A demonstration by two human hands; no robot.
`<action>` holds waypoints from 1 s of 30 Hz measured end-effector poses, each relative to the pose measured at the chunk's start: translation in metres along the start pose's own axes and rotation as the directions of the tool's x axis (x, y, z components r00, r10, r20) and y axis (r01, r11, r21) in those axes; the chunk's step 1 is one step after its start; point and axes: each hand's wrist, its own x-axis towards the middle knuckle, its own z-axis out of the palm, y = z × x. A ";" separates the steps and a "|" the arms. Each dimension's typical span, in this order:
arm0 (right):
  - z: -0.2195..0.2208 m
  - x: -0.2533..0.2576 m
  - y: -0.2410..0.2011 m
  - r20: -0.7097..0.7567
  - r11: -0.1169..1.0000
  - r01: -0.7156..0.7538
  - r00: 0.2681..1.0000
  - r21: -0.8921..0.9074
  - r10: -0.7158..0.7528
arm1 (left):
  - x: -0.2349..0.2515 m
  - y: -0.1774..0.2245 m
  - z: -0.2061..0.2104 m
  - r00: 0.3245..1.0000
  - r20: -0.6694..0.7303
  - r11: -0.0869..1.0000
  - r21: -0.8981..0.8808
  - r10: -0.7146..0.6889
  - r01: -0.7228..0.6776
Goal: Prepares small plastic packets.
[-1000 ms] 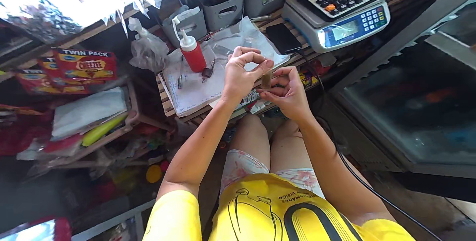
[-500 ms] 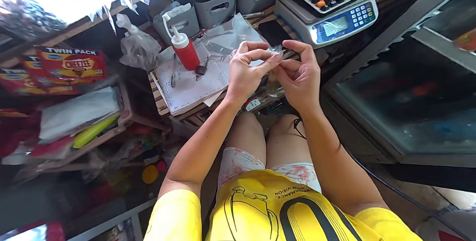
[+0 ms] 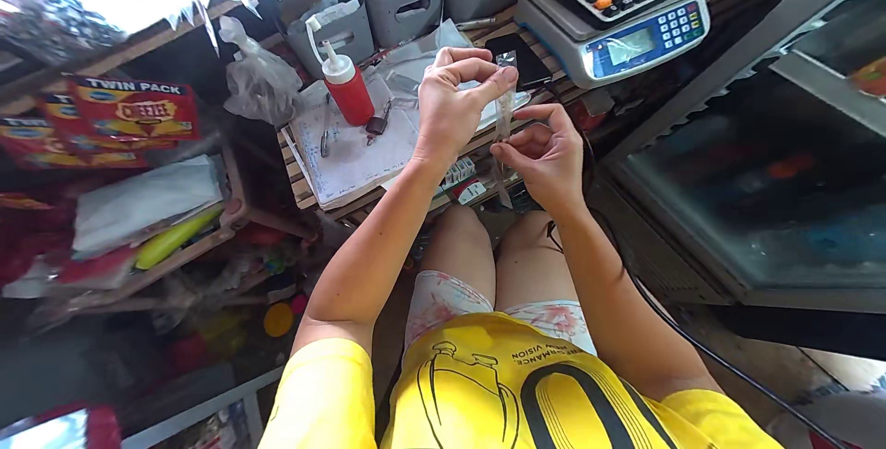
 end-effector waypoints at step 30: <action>0.015 -0.008 0.020 -0.016 0.997 -0.052 0.998 0.059 0.053 | 0.032 0.023 -0.018 1.000 -0.013 0.998 0.055 0.023 -0.022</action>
